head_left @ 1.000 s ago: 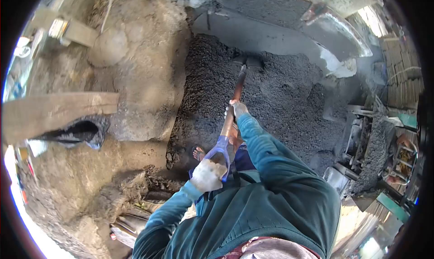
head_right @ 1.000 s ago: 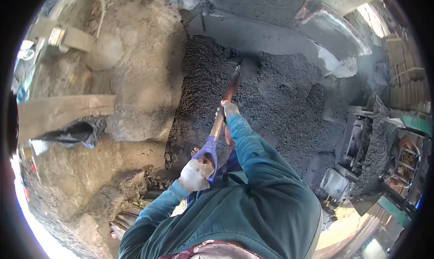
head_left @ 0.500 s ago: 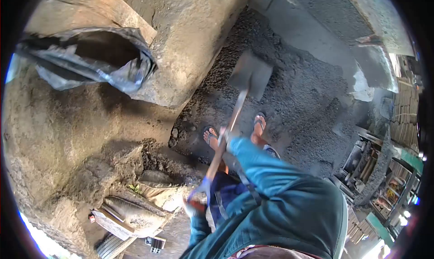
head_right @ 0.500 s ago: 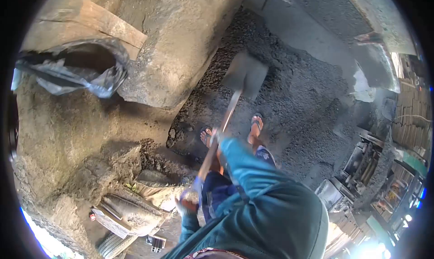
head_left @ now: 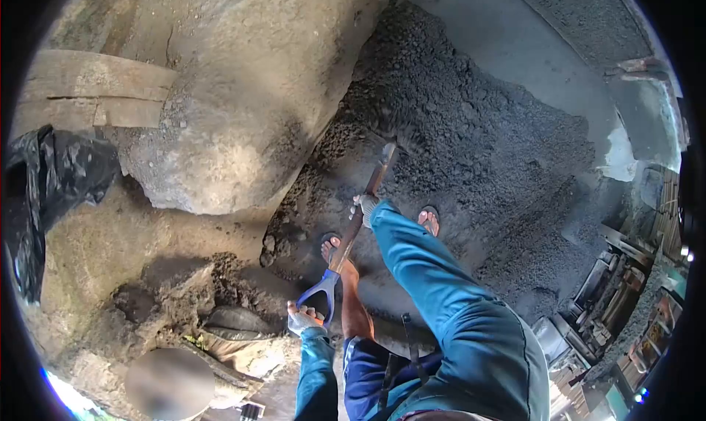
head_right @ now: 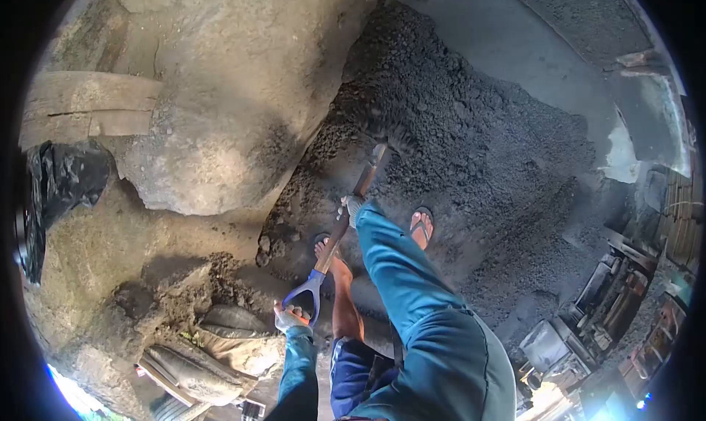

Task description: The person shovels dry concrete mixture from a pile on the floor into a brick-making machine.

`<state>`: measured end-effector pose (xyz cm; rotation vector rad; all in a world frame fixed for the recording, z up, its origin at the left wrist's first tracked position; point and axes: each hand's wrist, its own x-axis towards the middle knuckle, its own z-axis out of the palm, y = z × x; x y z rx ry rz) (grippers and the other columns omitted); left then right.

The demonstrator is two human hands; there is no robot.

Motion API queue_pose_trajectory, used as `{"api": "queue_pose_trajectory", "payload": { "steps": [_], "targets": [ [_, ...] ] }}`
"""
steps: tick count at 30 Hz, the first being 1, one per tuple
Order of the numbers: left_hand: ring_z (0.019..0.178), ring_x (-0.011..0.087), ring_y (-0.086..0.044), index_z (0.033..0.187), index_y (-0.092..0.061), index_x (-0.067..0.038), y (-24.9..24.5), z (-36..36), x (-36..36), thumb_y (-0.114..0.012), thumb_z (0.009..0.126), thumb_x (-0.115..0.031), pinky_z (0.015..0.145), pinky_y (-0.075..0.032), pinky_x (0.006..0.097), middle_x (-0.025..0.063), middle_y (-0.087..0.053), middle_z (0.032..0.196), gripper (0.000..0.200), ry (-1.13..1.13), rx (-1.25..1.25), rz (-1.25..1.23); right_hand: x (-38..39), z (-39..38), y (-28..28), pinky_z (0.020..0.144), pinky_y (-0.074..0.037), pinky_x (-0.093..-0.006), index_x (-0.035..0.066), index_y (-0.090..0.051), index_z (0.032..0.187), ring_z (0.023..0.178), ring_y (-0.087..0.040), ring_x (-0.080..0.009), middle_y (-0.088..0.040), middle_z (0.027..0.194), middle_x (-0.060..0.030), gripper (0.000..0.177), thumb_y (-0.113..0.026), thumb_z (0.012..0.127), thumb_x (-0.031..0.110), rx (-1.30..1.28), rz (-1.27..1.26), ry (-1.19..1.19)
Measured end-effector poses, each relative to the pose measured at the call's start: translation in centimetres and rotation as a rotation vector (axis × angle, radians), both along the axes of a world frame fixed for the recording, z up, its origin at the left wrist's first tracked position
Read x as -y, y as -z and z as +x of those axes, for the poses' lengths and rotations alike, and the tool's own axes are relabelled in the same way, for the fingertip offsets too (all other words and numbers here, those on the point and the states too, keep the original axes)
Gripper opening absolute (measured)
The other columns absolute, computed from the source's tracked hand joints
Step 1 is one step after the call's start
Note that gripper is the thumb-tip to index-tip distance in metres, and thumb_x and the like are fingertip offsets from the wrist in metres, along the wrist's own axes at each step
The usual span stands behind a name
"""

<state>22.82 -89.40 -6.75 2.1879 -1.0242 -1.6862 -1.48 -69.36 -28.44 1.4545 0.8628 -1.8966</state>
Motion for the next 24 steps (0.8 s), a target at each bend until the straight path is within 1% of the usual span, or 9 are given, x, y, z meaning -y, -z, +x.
{"api": "queue_pose_trajectory", "payload": {
  "steps": [4, 7, 9, 13, 15, 19, 20, 21, 24],
  "targets": [
    [0.044, 0.0155, -0.037, 0.065, -0.038, -0.018, -1.5, 2.7, -2.5, -0.06, 0.09, -0.06, 0.043, -0.028, 0.0322, -0.0028, -0.034, 0.053, 0.054, -0.002, 0.092, 0.054, -1.0, 3.4, -1.7, 0.051, -0.052, -0.0482, 0.009, -0.054, 0.088, 0.055, -0.056, -0.0248, -0.053, 0.069, -0.007, 0.013, -0.065, 0.081, 0.005, -0.039, -0.021, 0.007],
    [0.044, 0.0158, -0.037, 0.064, -0.038, -0.019, 4.9, 12.2, 0.9, -0.059, 0.09, -0.061, 0.043, -0.028, 0.0328, -0.0029, -0.034, 0.053, 0.054, -0.006, 0.07, -0.104, -1.4, 5.7, -4.0, 0.051, -0.052, -0.0471, 0.009, -0.055, 0.088, 0.055, -0.056, -0.0245, -0.054, 0.071, -0.0067, 0.012, -0.064, 0.082, 0.005, 0.01, 0.02, 0.022],
    [0.044, 0.0161, -0.035, 0.065, -0.039, -0.019, -2.6, 8.1, -1.5, -0.058, 0.089, -0.063, 0.043, -0.027, 0.0342, -0.0031, -0.033, 0.052, 0.054, 0.034, 0.05, 0.09, -1.9, 7.5, -4.4, 0.05, -0.051, -0.0465, 0.011, -0.055, 0.089, 0.056, -0.056, -0.0243, -0.055, 0.071, -0.006, 0.011, -0.065, 0.084, 0.007, 0.061, -0.007, 0.07],
    [0.046, 0.0139, -0.038, 0.063, -0.038, -0.023, -5.5, 9.1, 1.0, -0.057, 0.087, -0.068, 0.043, -0.027, 0.0305, -0.0041, -0.037, 0.053, 0.054, 0.097, 0.105, 0.218, -5.2, 10.5, -12.4, 0.048, -0.05, -0.0445, 0.011, -0.054, 0.091, 0.054, -0.055, -0.0236, -0.056, 0.072, -0.006, 0.013, -0.065, 0.086, 0.007, -0.038, 0.005, 0.246],
    [0.047, 0.0139, -0.039, 0.066, -0.043, -0.024, -7.8, 7.9, 0.8, -0.058, 0.086, -0.069, 0.044, -0.031, 0.0318, -0.0051, -0.041, 0.057, 0.051, 0.16, 0.162, 0.161, -7.1, 12.4, -15.7, 0.048, -0.05, -0.0439, 0.011, -0.054, 0.091, 0.054, -0.056, -0.0235, -0.057, 0.073, -0.006, 0.013, -0.065, 0.087, 0.006, -0.062, 0.068, 0.332],
    [0.047, 0.0184, -0.043, 0.066, -0.043, -0.02, -12.2, 4.0, -1.7, -0.06, 0.084, -0.069, 0.044, -0.036, 0.0362, -0.0001, -0.045, 0.056, 0.055, 0.472, 0.148, 0.201, -13.9, 15.2, -21.2, 0.047, -0.053, -0.0421, 0.008, -0.055, 0.092, 0.054, -0.058, -0.0234, -0.057, 0.07, -0.0062, 0.012, -0.065, 0.088, 0.005, 0.023, 0.198, 0.442],
    [0.043, 0.0187, -0.041, 0.059, -0.037, -0.021, -8.5, 5.0, 0.8, -0.057, 0.084, -0.071, 0.043, -0.033, 0.0357, 0.0009, -0.04, 0.05, 0.059, 0.568, 0.053, 0.226, -16.3, 15.4, -23.0, 0.047, -0.053, -0.0417, 0.008, -0.055, 0.092, 0.054, -0.058, -0.0233, -0.056, 0.07, -0.0062, 0.012, -0.065, 0.088, 0.005, 0.053, 0.226, 0.473],
    [0.044, 0.0196, -0.042, 0.058, -0.038, -0.02, -11.5, 2.1, -1.3, -0.056, 0.084, -0.072, 0.043, -0.031, 0.0347, 0.0022, -0.041, 0.05, 0.06, 0.663, 0.112, 0.407, -18.8, 15.0, -27.3, 0.047, -0.054, -0.041, 0.006, -0.056, 0.09, 0.052, -0.058, -0.0225, -0.056, 0.068, -0.0061, 0.011, -0.066, 0.087, 0.005, 0.069, 0.309, 0.528],
    [0.044, 0.021, -0.044, 0.058, -0.04, -0.02, -11.8, -5.4, -7.0, -0.055, 0.083, -0.074, 0.041, -0.032, 0.0363, 0.0024, -0.042, 0.049, 0.061, 0.869, 0.039, 0.567, -26.4, 13.9, -35.9, 0.045, -0.051, -0.0395, 0.006, -0.055, 0.092, 0.052, -0.057, -0.0221, -0.057, 0.069, -0.0058, 0.012, -0.066, 0.088, 0.007, -0.001, 0.455, 0.739]
  ]
}}
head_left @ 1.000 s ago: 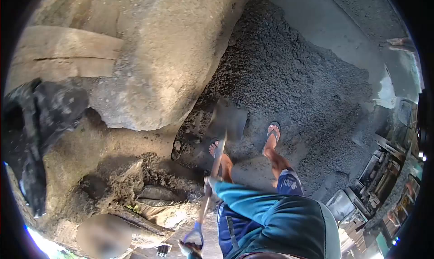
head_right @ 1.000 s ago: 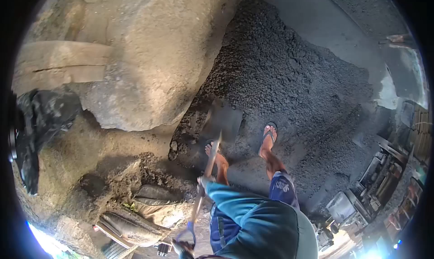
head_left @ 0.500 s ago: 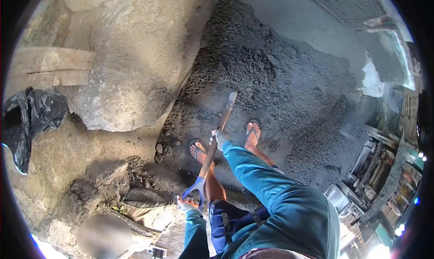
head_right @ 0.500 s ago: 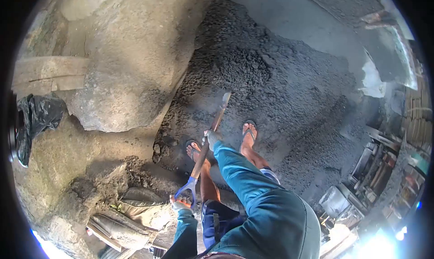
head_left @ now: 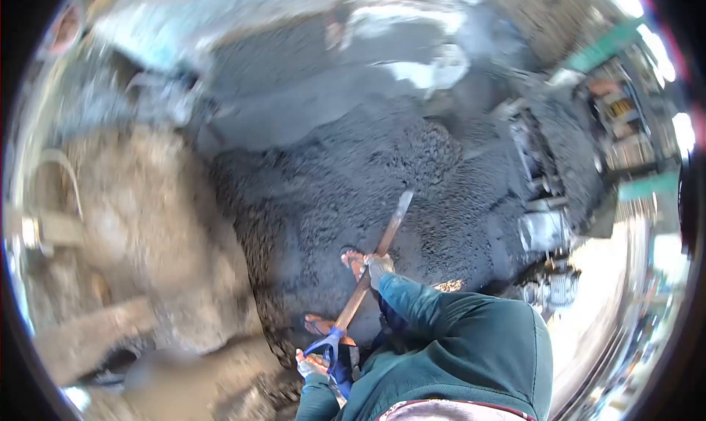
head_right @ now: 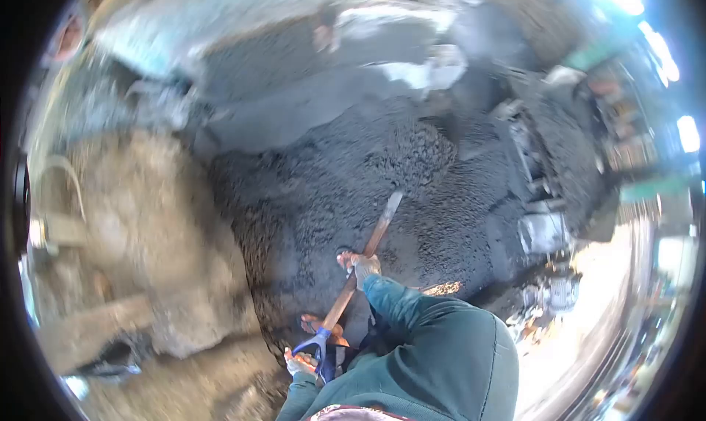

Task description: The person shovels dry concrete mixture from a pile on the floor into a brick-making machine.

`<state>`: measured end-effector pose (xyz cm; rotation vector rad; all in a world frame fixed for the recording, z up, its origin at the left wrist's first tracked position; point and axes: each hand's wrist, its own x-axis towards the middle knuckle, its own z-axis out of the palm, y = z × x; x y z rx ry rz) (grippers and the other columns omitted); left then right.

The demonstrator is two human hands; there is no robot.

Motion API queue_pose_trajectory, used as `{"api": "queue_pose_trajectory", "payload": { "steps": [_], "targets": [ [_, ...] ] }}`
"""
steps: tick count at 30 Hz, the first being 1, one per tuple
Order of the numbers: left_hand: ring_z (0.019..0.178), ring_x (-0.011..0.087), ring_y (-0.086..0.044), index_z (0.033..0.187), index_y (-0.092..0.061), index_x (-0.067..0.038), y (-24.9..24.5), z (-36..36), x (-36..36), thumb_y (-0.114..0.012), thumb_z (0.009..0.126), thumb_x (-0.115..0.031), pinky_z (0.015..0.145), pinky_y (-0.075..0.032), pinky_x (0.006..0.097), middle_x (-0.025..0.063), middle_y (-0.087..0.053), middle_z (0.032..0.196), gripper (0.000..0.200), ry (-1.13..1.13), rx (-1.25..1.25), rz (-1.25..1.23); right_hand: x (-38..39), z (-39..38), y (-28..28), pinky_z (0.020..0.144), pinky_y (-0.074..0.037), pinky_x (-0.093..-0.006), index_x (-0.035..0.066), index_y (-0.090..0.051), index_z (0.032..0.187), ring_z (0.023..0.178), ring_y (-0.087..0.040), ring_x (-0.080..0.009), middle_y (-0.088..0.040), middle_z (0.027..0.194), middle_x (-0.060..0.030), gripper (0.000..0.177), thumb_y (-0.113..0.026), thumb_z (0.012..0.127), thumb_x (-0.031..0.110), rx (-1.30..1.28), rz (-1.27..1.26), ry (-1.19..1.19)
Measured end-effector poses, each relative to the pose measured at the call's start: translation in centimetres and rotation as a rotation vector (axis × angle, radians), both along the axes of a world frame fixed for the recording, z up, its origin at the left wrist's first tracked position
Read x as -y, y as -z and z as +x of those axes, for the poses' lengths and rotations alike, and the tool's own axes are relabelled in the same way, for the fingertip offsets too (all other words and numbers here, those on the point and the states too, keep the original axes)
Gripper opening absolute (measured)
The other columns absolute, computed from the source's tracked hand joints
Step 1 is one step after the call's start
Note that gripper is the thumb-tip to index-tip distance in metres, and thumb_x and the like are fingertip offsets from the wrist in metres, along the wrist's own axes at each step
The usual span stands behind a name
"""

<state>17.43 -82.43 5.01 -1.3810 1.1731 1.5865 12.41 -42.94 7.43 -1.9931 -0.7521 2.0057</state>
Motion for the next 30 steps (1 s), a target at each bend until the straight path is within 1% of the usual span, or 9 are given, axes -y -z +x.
{"api": "queue_pose_trajectory", "payload": {
  "steps": [7, 13, 15, 16, 19, 22, 25, 27, 30],
  "targets": [
    [0.04, 0.0144, -0.039, 0.069, -0.047, -0.018, -20.3, -21.7, -31.3, -0.051, 0.092, -0.067, 0.038, -0.035, 0.0312, -0.0007, -0.042, 0.055, 0.054, 0.38, -0.611, 0.039, -25.6, -3.4, -18.9, 0.063, -0.042, -0.0421, 0.012, -0.048, 0.083, 0.062, -0.046, -0.0206, -0.044, 0.069, -0.0026, 0.016, -0.063, 0.089, 0.008, -0.846, 0.329, 0.248],
    [0.049, 0.0122, -0.052, 0.083, -0.06, -0.005, -47.2, -26.2, -52.7, -0.067, 0.096, -0.034, 0.047, -0.043, 0.028, 0.0037, -0.056, 0.063, 0.033, 0.638, -1.866, 0.442, -43.8, -1.8, -40.4, 0.074, -0.053, -0.0468, 0.006, -0.053, 0.082, 0.071, -0.06, -0.0295, -0.054, 0.068, -0.0098, 0.016, -0.05, 0.091, 0.02, -1.36, 0.658, 0.572],
    [0.06, 0.0116, -0.061, 0.083, -0.066, -0.002, -54.7, -22.8, -57.7, -0.069, 0.091, -0.021, 0.054, -0.05, 0.0293, 0.0059, -0.064, 0.071, 0.021, 0.544, -2.786, 0.263, -48.7, 2.2, -43.1, 0.073, -0.052, -0.0435, 0.009, -0.052, 0.079, 0.068, -0.058, -0.0279, -0.056, 0.068, -0.0095, 0.016, -0.052, 0.09, 0.022, -1.307, 0.832, 0.647],
    [0.061, 0.0128, -0.06, 0.081, -0.066, -0.005, -56.6, -21.2, -58.7, -0.071, 0.089, -0.025, 0.054, -0.05, 0.0299, 0.003, -0.063, 0.07, 0.023, 0.86, -2.781, 0.318, -51.6, 5.6, -41.9, 0.074, -0.053, -0.041, 0.011, -0.051, 0.078, 0.068, -0.058, -0.0253, -0.056, 0.07, -0.0079, 0.017, -0.052, 0.089, 0.024, -1.758, 0.632, 0.506],
    [0.051, 0.0208, -0.055, 0.066, -0.057, -0.015, -55.6, -13.6, -58.0, -0.079, 0.064, -0.034, 0.05, -0.045, 0.035, 0.0009, -0.051, 0.059, 0.03, 0.7, -3.315, 0.521, -47.9, 13.5, -39.9, 0.063, -0.046, -0.0347, 0.012, -0.045, 0.074, 0.067, -0.053, -0.021, -0.05, 0.071, -0.0032, 0.025, -0.054, 0.088, 0.032, -1.512, 0.943, 0.465],
    [0.066, 0.0227, -0.06, 0.066, -0.058, -0.015, -44.1, -9.9, -52.6, -0.079, 0.059, -0.036, 0.075, -0.05, 0.0431, 0.002, -0.053, 0.064, 0.031, 1.531, -2.823, 0.84, -44.1, 20.1, -32.5, 0.059, -0.045, -0.0344, 0.012, -0.047, 0.071, 0.06, -0.052, -0.0213, -0.051, 0.065, -0.0037, 0.028, -0.056, 0.093, 0.027, -1.042, 0.823, 0.391],
    [0.089, 0.0257, -0.063, 0.074, -0.066, -0.014, -33.0, -9.1, -42.1, -0.078, 0.058, -0.034, 0.099, -0.045, 0.0476, 0.0044, -0.061, 0.081, 0.028, 1.59, -2.667, 0.541, -31.3, 18.5, -30.4, 0.062, -0.044, -0.0336, 0.013, -0.051, 0.086, 0.066, -0.053, -0.0169, -0.053, 0.074, -0.0013, 0.019, -0.057, 0.097, 0.026, -0.714, 0.88, 0.348],
    [0.086, 0.0272, -0.062, 0.077, -0.069, -0.012, -28.3, -9.9, -33.6, -0.079, 0.055, -0.03, 0.091, -0.048, 0.0469, 0.0058, -0.061, 0.085, 0.03, 1.576, -2.56, 0.194, -27.5, 19.1, -24.3, 0.074, -0.041, -0.0337, 0.016, -0.047, 0.082, 0.073, -0.045, -0.0149, -0.044, 0.078, 0.0034, 0.022, -0.061, 0.093, 0.028, -1.196, 0.708, 0.046],
    [0.092, 0.0314, -0.062, 0.082, -0.07, -0.01, -22.0, -8.5, -20.7, -0.079, 0.054, -0.023, 0.089, -0.049, 0.0483, 0.0082, -0.062, 0.096, 0.032, 1.419, -2.254, -0.178, -16.3, 16.0, -22.3, 0.083, -0.048, -0.0416, 0.013, -0.058, 0.105, 0.082, -0.054, -0.0204, -0.052, 0.083, 0.0001, 0.023, -0.068, 0.085, 0.018, -1.226, 0.582, -0.127]
  ]
}}
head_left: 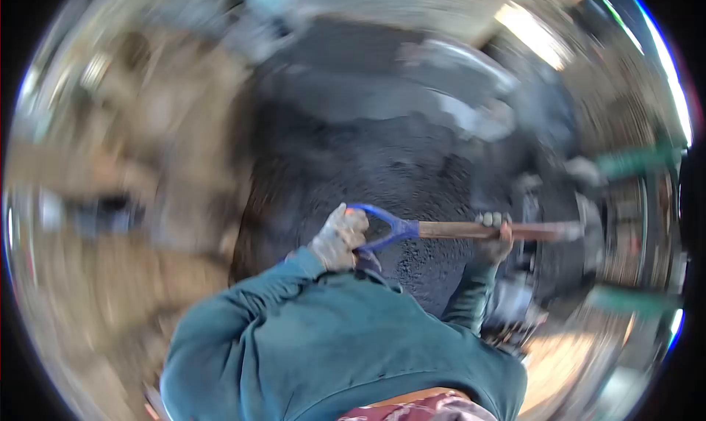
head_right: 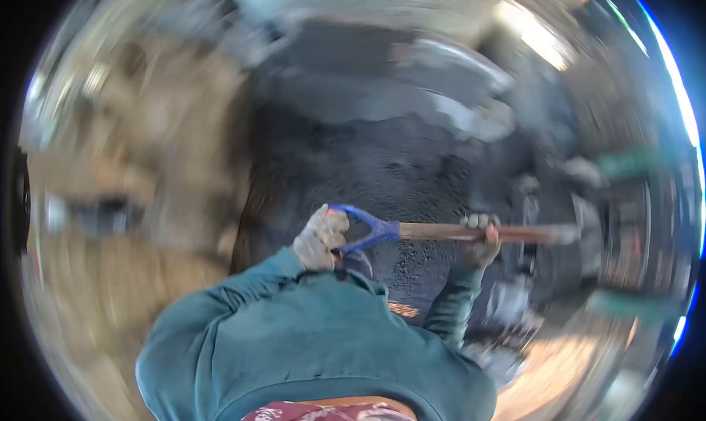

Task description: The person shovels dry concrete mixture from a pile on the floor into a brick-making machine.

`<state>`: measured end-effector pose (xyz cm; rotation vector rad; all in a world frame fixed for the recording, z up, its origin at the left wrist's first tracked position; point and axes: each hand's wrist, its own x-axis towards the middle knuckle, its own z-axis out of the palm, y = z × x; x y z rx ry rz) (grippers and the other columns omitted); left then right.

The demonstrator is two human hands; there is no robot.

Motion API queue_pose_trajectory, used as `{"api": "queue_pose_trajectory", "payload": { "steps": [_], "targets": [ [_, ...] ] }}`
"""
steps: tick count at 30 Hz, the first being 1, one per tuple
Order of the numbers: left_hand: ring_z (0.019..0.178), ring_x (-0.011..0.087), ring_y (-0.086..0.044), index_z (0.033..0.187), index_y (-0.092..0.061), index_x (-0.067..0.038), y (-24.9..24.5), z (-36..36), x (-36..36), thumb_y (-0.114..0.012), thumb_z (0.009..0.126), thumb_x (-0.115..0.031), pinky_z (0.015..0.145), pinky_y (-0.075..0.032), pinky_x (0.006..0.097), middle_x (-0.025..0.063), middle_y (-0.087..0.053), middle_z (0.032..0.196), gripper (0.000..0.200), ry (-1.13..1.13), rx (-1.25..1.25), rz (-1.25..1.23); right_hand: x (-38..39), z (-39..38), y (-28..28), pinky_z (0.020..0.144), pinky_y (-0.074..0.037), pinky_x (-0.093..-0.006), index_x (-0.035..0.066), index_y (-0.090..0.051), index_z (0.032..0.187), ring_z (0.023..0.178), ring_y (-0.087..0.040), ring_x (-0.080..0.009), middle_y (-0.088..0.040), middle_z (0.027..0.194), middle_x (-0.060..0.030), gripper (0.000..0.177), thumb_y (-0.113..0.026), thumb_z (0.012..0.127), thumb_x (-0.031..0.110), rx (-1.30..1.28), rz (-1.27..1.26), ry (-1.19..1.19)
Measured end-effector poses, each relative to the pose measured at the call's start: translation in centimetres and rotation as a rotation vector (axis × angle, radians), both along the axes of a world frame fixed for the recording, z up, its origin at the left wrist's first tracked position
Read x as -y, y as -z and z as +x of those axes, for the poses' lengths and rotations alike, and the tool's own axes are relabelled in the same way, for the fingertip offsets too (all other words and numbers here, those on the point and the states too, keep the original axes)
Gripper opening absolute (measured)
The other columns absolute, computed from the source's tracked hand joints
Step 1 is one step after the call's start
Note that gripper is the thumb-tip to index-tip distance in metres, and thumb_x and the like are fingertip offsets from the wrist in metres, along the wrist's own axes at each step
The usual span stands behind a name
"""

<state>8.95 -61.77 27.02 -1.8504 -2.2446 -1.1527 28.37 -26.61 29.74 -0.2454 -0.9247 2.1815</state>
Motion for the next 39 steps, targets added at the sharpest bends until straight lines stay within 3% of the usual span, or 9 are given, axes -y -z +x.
{"api": "queue_pose_trajectory", "payload": {
  "steps": [3, 6, 7, 9, 12, 16, 24, 31, 39],
  "targets": [
    [0.105, 0.0378, -0.06, 0.085, -0.066, -0.006, 7.7, 1.4, 12.0, -0.074, 0.051, -0.01, 0.089, -0.05, 0.0529, 0.0118, -0.062, 0.108, 0.035, -0.33, 0.262, 0.185, 12.9, -4.8, 2.5, 0.086, -0.048, -0.0434, 0.011, -0.059, 0.095, 0.081, -0.055, -0.0208, -0.052, 0.081, -0.0001, 0.018, -0.068, 0.082, 0.02, 0.232, -0.158, 0.066],
    [0.119, 0.0421, -0.058, 0.084, -0.065, -0.003, 13.5, 4.6, 23.1, -0.072, 0.047, -0.006, 0.101, -0.049, 0.0513, 0.0156, -0.064, 0.113, 0.038, -0.532, 0.227, 0.28, 21.6, -7.7, 8.1, 0.086, -0.048, -0.0437, 0.01, -0.056, 0.084, 0.078, -0.055, -0.0202, -0.052, 0.078, -0.0002, 0.016, -0.068, 0.078, 0.019, 0.357, -0.242, -0.088],
    [0.118, 0.0409, -0.058, 0.083, -0.065, -0.003, 6.3, 6.3, 20.5, -0.074, 0.05, -0.01, 0.103, -0.048, 0.0511, 0.0152, -0.064, 0.114, 0.035, -0.567, 0.164, 0.257, 17.0, -7.9, 4.1, 0.086, -0.048, -0.0438, 0.01, -0.055, 0.082, 0.077, -0.055, -0.0201, -0.051, 0.077, 0.0, 0.016, -0.068, 0.078, 0.019, 0.348, -0.3, -0.197],
    [0.121, 0.0412, -0.057, 0.083, -0.066, -0.003, 2.8, 9.3, 22.6, -0.074, 0.049, -0.009, 0.106, -0.046, 0.052, 0.015, -0.064, 0.114, 0.036, -0.672, 0.218, 0.183, 15.9, -9.5, 7.8, 0.087, -0.048, -0.0441, 0.011, -0.052, 0.079, 0.075, -0.054, -0.02, -0.051, 0.075, 0.0002, 0.017, -0.067, 0.077, 0.02, 0.364, -0.354, -0.367],
    [0.124, 0.0411, -0.056, 0.084, -0.066, -0.004, -10.2, 16.7, 21.2, -0.073, 0.048, -0.006, 0.107, -0.045, 0.0525, 0.0149, -0.064, 0.116, 0.036, -0.884, 0.278, 0.127, 17.6, -9.7, 2.1, 0.078, -0.051, -0.0436, 0.012, -0.053, 0.078, 0.07, -0.052, -0.0204, -0.048, 0.071, 0.0007, 0.015, -0.064, 0.075, 0.022, 0.545, -0.463, -0.409],
    [0.128, 0.0418, -0.053, 0.09, -0.067, -0.006, -16.7, 20.3, 25.4, -0.073, 0.048, -0.006, 0.11, -0.042, 0.0535, 0.0143, -0.064, 0.119, 0.042, -1.103, 0.318, 0.049, 24.7, -12.6, 0.5, 0.083, -0.05, -0.0453, 0.012, -0.055, 0.077, 0.073, -0.056, -0.0233, -0.054, 0.073, -0.0012, 0.016, -0.065, 0.073, 0.024, 0.668, -0.492, -0.706],
    [0.13, 0.0436, -0.051, 0.094, -0.07, -0.008, -15.1, 29.2, 31.2, -0.076, 0.054, -0.016, 0.11, -0.039, 0.055, 0.0152, -0.063, 0.119, 0.042, -1.297, 0.384, 0.029, 37.7, -12.8, 4.3, 0.074, -0.051, -0.0432, 0.011, -0.052, 0.075, 0.067, -0.053, -0.0223, -0.05, 0.07, -0.0038, 0.019, -0.065, 0.074, 0.025, 0.809, -0.429, -0.855],
    [0.124, 0.0425, -0.053, 0.092, -0.071, -0.008, -16.8, 25.8, 31.6, -0.078, 0.062, -0.032, 0.107, -0.038, 0.056, 0.0157, -0.064, 0.113, 0.039, -1.266, 0.322, 0.091, 38.5, -14.2, 4.7, 0.074, -0.053, -0.0399, 0.012, -0.054, 0.079, 0.07, -0.057, -0.0217, -0.055, 0.075, -0.0017, 0.015, -0.066, 0.077, 0.022, 0.858, -0.595, -0.792],
    [0.121, 0.0331, -0.056, 0.095, -0.071, -0.015, -21.9, 20.3, 28.2, -0.084, 0.05, -0.025, 0.107, -0.032, 0.0646, 0.0077, -0.061, 0.115, 0.048, -1.007, 0.185, -0.199, 36.7, -15.5, 6.6, 0.073, -0.055, -0.0388, 0.01, -0.055, 0.086, 0.071, -0.059, -0.0232, -0.057, 0.077, -0.0037, 0.016, -0.067, 0.079, 0.018, 0.864, -0.611, -0.676]
  ]
}}
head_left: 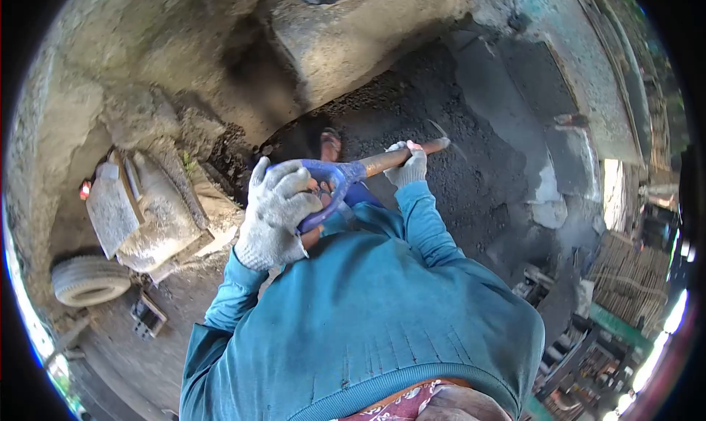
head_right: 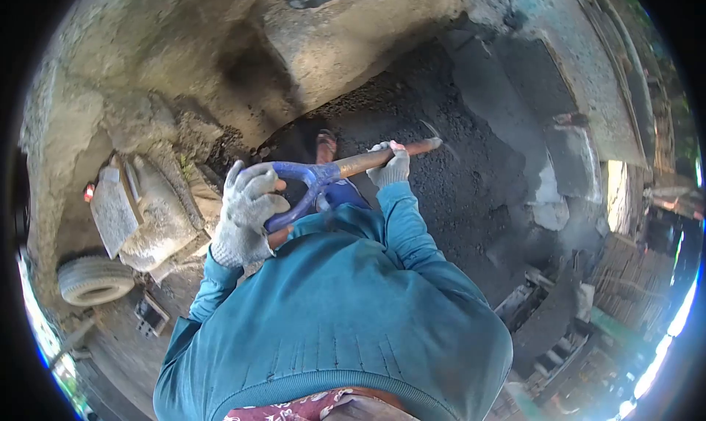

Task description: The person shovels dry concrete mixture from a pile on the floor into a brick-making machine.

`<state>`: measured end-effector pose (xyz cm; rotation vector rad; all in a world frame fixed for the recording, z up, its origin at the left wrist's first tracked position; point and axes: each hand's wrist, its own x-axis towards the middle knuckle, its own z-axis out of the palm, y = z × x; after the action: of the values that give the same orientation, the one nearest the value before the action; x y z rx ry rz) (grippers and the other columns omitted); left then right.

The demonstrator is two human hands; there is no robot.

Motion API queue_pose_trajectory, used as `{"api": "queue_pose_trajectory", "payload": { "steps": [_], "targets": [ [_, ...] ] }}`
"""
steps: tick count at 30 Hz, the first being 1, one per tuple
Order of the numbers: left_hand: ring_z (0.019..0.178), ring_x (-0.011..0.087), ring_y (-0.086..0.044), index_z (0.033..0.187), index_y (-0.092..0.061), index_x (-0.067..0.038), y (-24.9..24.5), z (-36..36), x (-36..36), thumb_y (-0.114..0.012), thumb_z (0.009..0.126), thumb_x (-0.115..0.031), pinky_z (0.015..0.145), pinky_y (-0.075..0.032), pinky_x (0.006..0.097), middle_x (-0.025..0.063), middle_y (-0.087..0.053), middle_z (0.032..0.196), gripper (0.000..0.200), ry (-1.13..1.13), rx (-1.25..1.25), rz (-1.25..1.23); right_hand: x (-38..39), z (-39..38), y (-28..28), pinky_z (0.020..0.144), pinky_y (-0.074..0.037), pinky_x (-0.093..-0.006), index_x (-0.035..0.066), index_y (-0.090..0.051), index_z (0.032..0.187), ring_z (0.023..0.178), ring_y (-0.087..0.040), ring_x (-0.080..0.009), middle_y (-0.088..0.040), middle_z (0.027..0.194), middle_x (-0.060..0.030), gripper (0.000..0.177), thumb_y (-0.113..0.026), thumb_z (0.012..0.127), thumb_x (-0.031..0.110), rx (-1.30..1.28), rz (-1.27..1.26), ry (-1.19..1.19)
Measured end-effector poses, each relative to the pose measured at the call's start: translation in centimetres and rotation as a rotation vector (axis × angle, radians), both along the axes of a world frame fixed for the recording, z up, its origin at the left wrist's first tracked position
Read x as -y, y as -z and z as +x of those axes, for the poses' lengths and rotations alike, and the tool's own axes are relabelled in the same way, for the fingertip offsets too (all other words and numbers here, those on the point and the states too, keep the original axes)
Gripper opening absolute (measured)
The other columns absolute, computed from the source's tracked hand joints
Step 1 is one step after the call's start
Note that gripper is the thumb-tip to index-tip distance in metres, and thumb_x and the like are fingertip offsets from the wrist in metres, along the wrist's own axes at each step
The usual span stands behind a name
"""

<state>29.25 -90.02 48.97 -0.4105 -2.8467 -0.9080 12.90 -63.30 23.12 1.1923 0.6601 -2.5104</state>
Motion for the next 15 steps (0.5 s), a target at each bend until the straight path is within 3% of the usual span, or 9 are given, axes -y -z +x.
{"api": "queue_pose_trajectory", "payload": {
  "steps": [2, 4, 6, 7, 10, 12, 14, 15],
  "targets": [
    [0.117, 0.0309, -0.058, 0.097, -0.071, -0.016, -1.4, -1.4, -1.7, -0.085, 0.052, -0.03, 0.105, -0.034, 0.062, 0.0063, -0.063, 0.112, 0.049, 0.097, 0.009, -0.016, -1.2, -0.2, 0.6, 0.073, -0.055, -0.0391, 0.01, -0.053, 0.083, 0.07, -0.059, -0.0242, -0.057, 0.075, -0.0047, 0.016, -0.065, 0.081, 0.02, -0.022, 0.005, -0.031],
    [0.116, 0.0313, -0.06, 0.103, -0.073, -0.015, -2.4, -3.1, -3.3, -0.086, 0.062, -0.034, 0.105, -0.038, 0.054, 0.0087, -0.066, 0.111, 0.047, 0.202, 0.012, 0.079, -3.0, -0.5, 0.8, 0.069, -0.054, -0.0391, 0.009, -0.053, 0.082, 0.068, -0.059, -0.0251, -0.057, 0.074, -0.0057, 0.017, -0.065, 0.081, 0.021, -0.063, -0.017, -0.071],
    [0.116, 0.0346, -0.06, 0.11, -0.072, -0.011, -2.2, -5.3, -4.8, -0.086, 0.068, -0.033, 0.103, -0.042, 0.0505, 0.0117, -0.067, 0.115, 0.049, 0.356, 0.027, 0.336, -7.0, -1.3, 3.0, 0.068, -0.054, -0.039, 0.009, -0.054, 0.085, 0.069, -0.06, -0.025, -0.058, 0.075, -0.0057, 0.018, -0.066, 0.08, 0.022, -0.112, -0.096, -0.13],
    [0.115, 0.0386, -0.06, 0.116, -0.068, -0.005, -1.5, -7.5, -5.3, -0.086, 0.072, -0.034, 0.102, -0.043, 0.0505, 0.0157, -0.065, 0.122, 0.057, 0.55, 0.104, 0.51, -9.5, -1.8, 4.0, 0.064, -0.053, -0.0383, 0.008, -0.056, 0.085, 0.066, -0.06, -0.026, -0.059, 0.073, -0.0057, 0.02, -0.065, 0.081, 0.025, -0.109, -0.154, -0.221],
    [0.117, 0.036, -0.06, 0.12, -0.065, -0.003, 1.9, -13.9, -9.5, -0.072, 0.087, -0.045, 0.103, -0.043, 0.0505, 0.0185, -0.064, 0.127, 0.054, 0.761, 0.287, 0.937, -15.5, -2.3, 0.1, 0.061, -0.052, -0.0376, 0.007, -0.058, 0.087, 0.062, -0.06, -0.0239, -0.06, 0.071, -0.0052, 0.021, -0.064, 0.083, 0.027, -0.195, -0.432, -0.419],
    [0.115, 0.034, -0.06, 0.126, -0.059, -0.001, 7.0, -16.8, -16.1, -0.063, 0.091, -0.056, 0.103, -0.043, 0.0484, 0.0198, -0.063, 0.125, 0.066, 0.242, 0.932, 1.316, -18.1, -2.6, -0.3, 0.057, -0.052, -0.0341, 0.006, -0.062, 0.09, 0.061, -0.061, -0.0206, -0.063, 0.072, -0.0042, 0.032, -0.067, 0.082, 0.037, -0.087, -0.502, -0.305],
    [0.105, 0.0318, -0.064, 0.13, -0.055, -0.001, 14.0, -21.8, -23.7, -0.063, 0.089, -0.057, 0.095, -0.049, 0.0466, 0.0195, -0.063, 0.119, 0.07, -0.112, 1.427, 1.143, -19.1, -2.7, -4.9, 0.056, -0.052, -0.0338, 0.005, -0.063, 0.092, 0.059, -0.061, -0.0208, -0.063, 0.07, -0.0044, 0.035, -0.067, 0.082, 0.039, -0.11, -0.542, -0.318],
    [0.095, 0.0297, -0.065, 0.12, -0.058, -0.003, 16.9, -23.4, -27.9, -0.064, 0.089, -0.052, 0.087, -0.052, 0.0462, 0.0174, -0.065, 0.111, 0.059, -0.14, 1.578, 1.195, -20.8, -2.7, -4.2, 0.057, -0.053, -0.0357, 0.004, -0.063, 0.094, 0.061, -0.064, -0.0243, -0.065, 0.072, -0.0076, 0.039, -0.068, 0.083, 0.041, -0.247, -0.395, -0.466]
  ]
}}
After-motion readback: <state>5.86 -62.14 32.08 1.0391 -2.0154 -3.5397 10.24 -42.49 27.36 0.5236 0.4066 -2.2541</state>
